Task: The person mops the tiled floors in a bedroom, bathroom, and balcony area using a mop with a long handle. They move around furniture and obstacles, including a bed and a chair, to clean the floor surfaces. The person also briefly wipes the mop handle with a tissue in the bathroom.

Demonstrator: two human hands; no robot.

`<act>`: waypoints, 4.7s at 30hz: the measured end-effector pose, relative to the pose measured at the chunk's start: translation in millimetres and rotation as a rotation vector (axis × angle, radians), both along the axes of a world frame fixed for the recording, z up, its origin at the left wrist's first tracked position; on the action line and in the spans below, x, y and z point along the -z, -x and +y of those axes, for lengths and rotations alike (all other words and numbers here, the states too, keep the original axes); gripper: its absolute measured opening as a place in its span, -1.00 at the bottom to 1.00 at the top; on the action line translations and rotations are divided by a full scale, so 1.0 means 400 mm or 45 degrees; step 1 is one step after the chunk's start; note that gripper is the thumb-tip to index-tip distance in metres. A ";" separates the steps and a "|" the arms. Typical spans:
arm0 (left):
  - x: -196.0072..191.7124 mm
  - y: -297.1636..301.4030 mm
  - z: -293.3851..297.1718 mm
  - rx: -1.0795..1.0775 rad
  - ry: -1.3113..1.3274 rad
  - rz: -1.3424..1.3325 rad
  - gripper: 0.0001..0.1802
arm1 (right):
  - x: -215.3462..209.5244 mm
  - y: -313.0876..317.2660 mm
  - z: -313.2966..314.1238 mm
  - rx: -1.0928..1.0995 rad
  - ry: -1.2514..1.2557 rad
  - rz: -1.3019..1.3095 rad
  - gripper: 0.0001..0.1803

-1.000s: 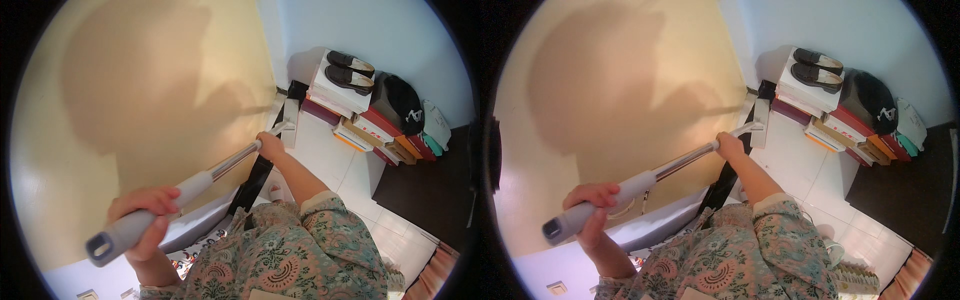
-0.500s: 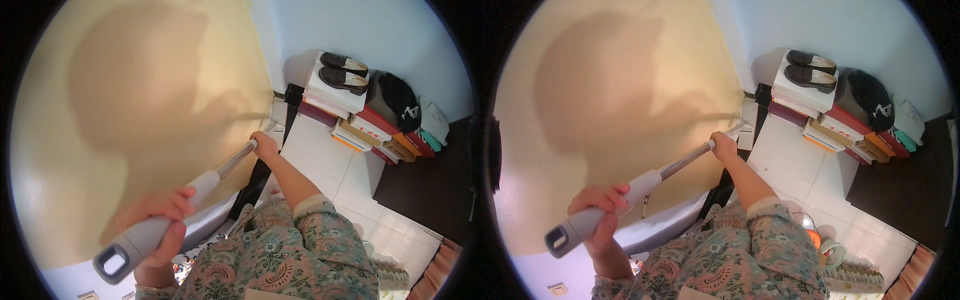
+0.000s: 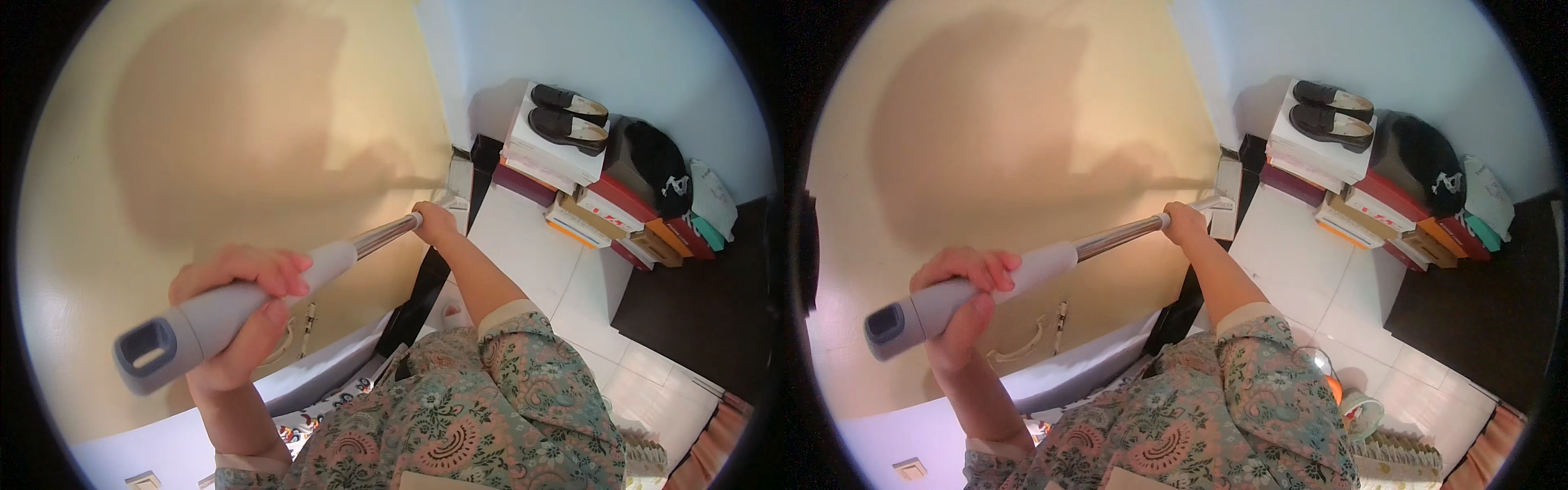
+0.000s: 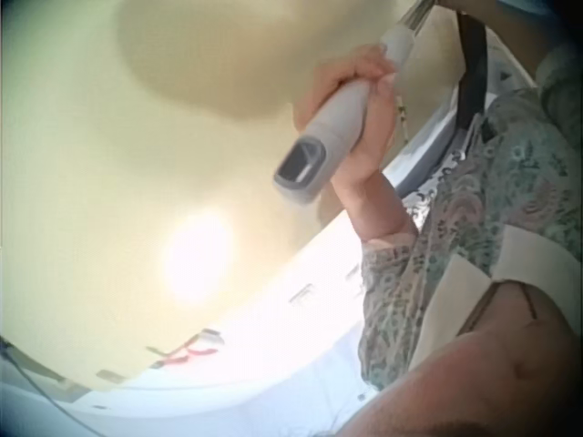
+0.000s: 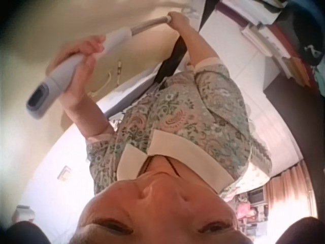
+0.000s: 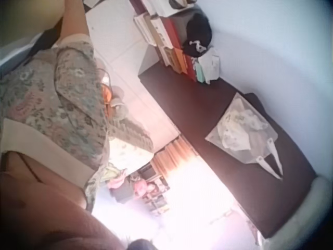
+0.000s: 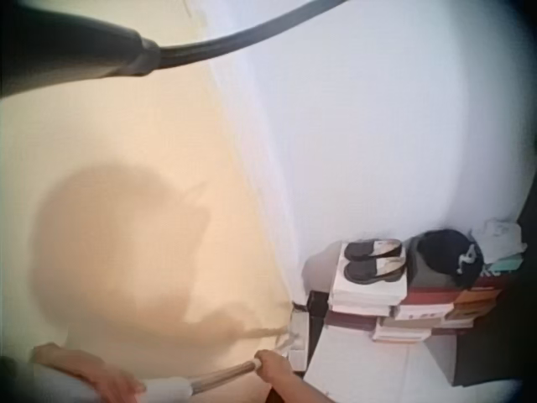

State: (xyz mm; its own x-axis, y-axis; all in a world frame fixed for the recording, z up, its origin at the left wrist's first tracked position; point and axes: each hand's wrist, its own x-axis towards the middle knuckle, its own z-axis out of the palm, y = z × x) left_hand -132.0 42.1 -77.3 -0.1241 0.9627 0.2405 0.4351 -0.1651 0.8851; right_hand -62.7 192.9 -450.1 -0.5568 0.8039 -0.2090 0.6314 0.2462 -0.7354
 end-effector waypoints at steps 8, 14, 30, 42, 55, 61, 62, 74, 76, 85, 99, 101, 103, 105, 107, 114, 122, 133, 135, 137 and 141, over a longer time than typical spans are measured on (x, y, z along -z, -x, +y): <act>0.008 -0.017 0.015 0.028 -0.199 -0.037 -0.79 | -0.028 -0.048 -0.061 0.099 0.116 0.134 -0.42; 0.117 0.002 0.038 -0.405 -0.822 -0.652 -0.77 | -0.014 -0.086 -0.152 0.230 0.012 -0.020 -0.27; 0.098 0.100 0.237 -0.390 -1.099 -0.500 -0.80 | -0.285 -0.355 0.337 0.434 -0.461 0.282 -0.77; 0.159 0.112 0.746 -0.770 -0.646 -0.600 -0.80 | -0.516 -0.271 0.948 0.032 -0.968 0.135 -0.58; 0.410 0.135 1.050 -0.941 -0.276 -0.604 -0.85 | -0.742 0.136 1.247 0.140 -1.546 0.891 -0.02; 0.435 0.168 1.130 -0.906 -0.314 -0.599 -0.84 | -0.679 0.175 1.252 0.222 -1.544 1.038 -0.04; 0.437 0.164 1.140 -0.900 -0.319 -0.617 -0.84 | -0.672 0.181 1.252 0.258 -1.538 1.056 -0.05; 0.448 0.110 1.109 -1.027 -0.218 -0.437 -0.79 | -0.636 0.161 1.269 0.191 -1.588 1.231 -0.10; 0.440 0.075 1.088 -1.020 -0.170 -0.330 -0.78 | -0.652 0.139 1.257 0.190 -1.567 1.242 -0.09; 0.418 0.036 1.055 -0.933 0.016 -0.426 -0.77 | -0.669 0.098 1.228 0.236 -1.647 0.974 -0.23; 0.438 0.038 1.161 -0.742 0.013 -0.560 -0.77 | -0.800 0.066 1.021 -0.577 -0.334 0.845 -0.73; 0.432 0.044 1.161 -0.756 0.038 -0.511 -0.77 | -0.805 0.069 1.008 -0.538 -0.322 0.881 -0.75; 0.431 0.057 1.166 -0.727 0.005 -0.534 -0.78 | -0.801 0.085 1.007 -0.497 -0.430 0.907 -0.72; 0.433 0.077 1.171 -0.697 -0.051 -0.585 -0.78 | -0.800 0.106 1.008 -0.467 -0.468 0.901 -0.70; 0.438 0.099 1.165 -0.661 -0.131 -0.663 -0.79 | -0.805 0.130 0.997 -0.446 -0.438 0.863 -0.67; 0.406 0.090 1.126 -0.666 0.015 -0.610 -0.80 | -0.807 0.121 0.973 -0.464 -0.472 0.900 -0.63; 0.414 0.035 1.163 -0.682 -0.036 -0.616 -0.77 | -0.798 0.063 1.006 -0.452 -0.411 0.950 -0.64; 0.440 0.011 1.231 -0.843 -0.192 -0.323 -0.83 | -0.785 0.038 1.073 -0.515 -0.385 0.990 -0.62; 0.439 -0.010 1.236 -0.884 -0.181 -0.273 -0.82 | -0.779 0.016 1.083 -0.536 -0.352 0.994 -0.61; 0.423 -0.033 1.244 -0.875 -0.197 -0.278 -0.82 | -0.775 -0.001 1.092 -0.525 -0.353 0.955 -0.60; 0.433 -0.044 1.243 -0.879 -0.158 -0.308 -0.83 | -0.767 -0.014 1.093 -0.492 -0.365 0.937 -0.60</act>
